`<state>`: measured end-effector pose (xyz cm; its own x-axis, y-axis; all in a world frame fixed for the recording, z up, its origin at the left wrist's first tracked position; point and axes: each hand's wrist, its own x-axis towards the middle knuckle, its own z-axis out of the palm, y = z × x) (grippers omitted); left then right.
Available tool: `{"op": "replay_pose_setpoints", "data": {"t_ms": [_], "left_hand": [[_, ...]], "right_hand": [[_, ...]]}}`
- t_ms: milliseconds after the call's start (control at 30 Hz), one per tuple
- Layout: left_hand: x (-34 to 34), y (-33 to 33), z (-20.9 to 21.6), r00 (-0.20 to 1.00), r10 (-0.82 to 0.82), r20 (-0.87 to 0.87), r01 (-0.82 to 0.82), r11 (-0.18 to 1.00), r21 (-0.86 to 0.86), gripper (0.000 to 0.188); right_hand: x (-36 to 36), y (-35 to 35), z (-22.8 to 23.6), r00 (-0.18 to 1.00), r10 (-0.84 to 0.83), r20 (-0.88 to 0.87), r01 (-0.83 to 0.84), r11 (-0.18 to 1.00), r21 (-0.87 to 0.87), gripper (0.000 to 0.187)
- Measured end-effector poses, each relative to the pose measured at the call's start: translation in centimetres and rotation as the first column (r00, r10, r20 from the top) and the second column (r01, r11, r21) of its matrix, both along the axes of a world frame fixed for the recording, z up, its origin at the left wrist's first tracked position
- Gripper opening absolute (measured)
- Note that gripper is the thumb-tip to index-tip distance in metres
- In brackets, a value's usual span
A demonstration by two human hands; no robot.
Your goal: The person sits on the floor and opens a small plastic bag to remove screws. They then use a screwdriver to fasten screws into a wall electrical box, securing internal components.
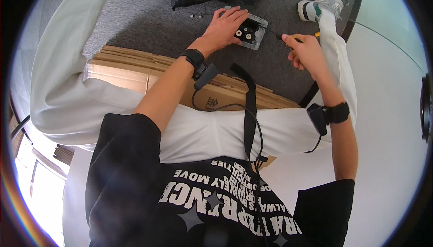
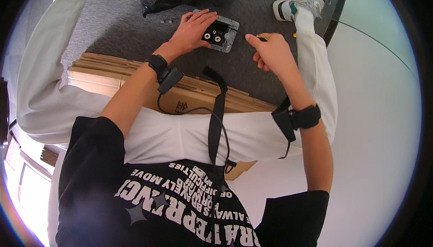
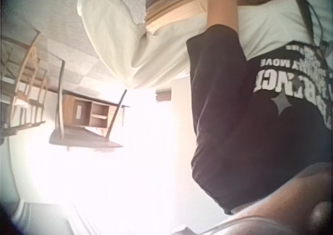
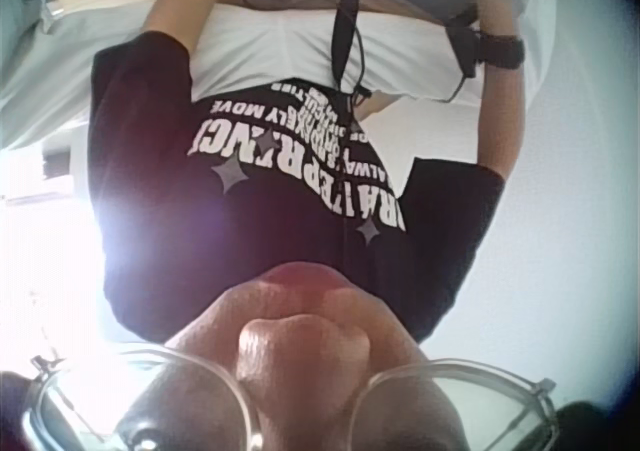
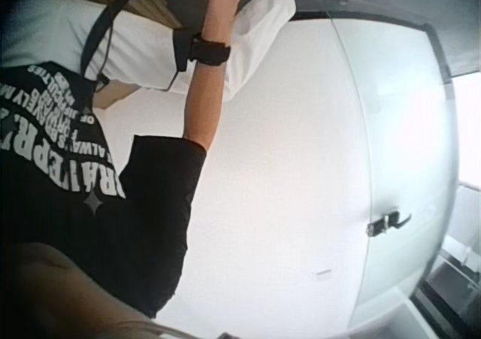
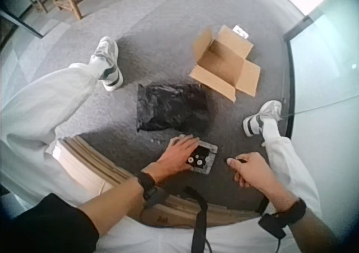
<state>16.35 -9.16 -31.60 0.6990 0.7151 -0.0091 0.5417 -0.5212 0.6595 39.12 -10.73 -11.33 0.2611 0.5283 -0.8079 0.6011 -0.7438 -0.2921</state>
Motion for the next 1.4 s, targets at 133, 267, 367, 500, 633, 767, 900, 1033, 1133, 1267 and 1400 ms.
{"op": "replay_pose_setpoints", "data": {"t_ms": [133,267,367,500,633,767,900,1033,1133,1267,1400], "left_hand": [[0.1,0.0,-0.3,1.0,-0.003,-0.021,0.003,1.0,-0.008,0.097],[0.0,-0.2,-0.6,1.0,-0.011,0.004,0.011,1.0,0.011,0.098],[0.0,-0.2,-0.9,1.0,-0.009,0.025,0.008,1.0,0.012,0.097],[0.1,-0.3,-1.0,1.0,-0.003,0.003,0.003,1.0,0.025,0.097],[0.1,-0.3,-0.7,1.0,0.007,0.024,-0.008,0.999,0.045,0.096],[0.1,-0.3,-0.5,0.999,0.009,0.049,-0.01,0.999,0.031,0.095],[0.0,-0.3,-0.6,0.998,0.01,0.065,-0.012,0.999,0.035,0.095],[0.0,-0.3,-0.9,0.997,0.015,0.073,-0.019,0.999,0.047,0.096],[0.0,-0.4,-1.0,0.996,0.019,0.086,-0.024,0.998,0.054,0.096],[0.0,-0.5,-1.2,0.994,0.017,0.104,-0.024,0.998,0.065,0.095],[0.0,-0.8,-1.5,0.997,0.022,0.074,-0.026,0.998,0.054,0.097]], "right_hand": [[1.1,2.1,-1.1,0.998,0.058,-0.039,-0.066,0.962,-0.264,0.036],[1.0,2.7,-1.4,0.993,0.114,-0.032,-0.118,0.931,-0.344,0.034],[0.6,3.9,-1.0,0.993,0.122,0.008,-0.107,0.899,-0.424,0.038],[-0.5,7.0,-1.1,0.965,0.256,0.047,-0.192,0.822,-0.536,0.043],[-1.8,8.6,-1.6,0.905,0.422,0.06,-0.327,0.778,-0.536,0.041],[-2.2,8.3,-1.3,0.853,0.517,0.064,-0.418,0.754,-0.507,0.046],[-2.6,7.8,-1.4,0.788,0.606,0.112,-0.487,0.724,-0.488,0.054],[-2.7,7.6,-1.5,0.766,0.634,0.111,-0.515,0.707,-0.484,0.053],[-2.6,7.2,-1.4,0.754,0.645,0.119,-0.549,0.72,-0.425,0.031],[-2.6,6.8,-1.6,0.711,0.689,0.141,-0.584,0.691,-0.427,0.052],[-2.7,6.6,-1.5,0.686,0.71,0.16,-0.627,0.688,-0.365,0.054]]}}
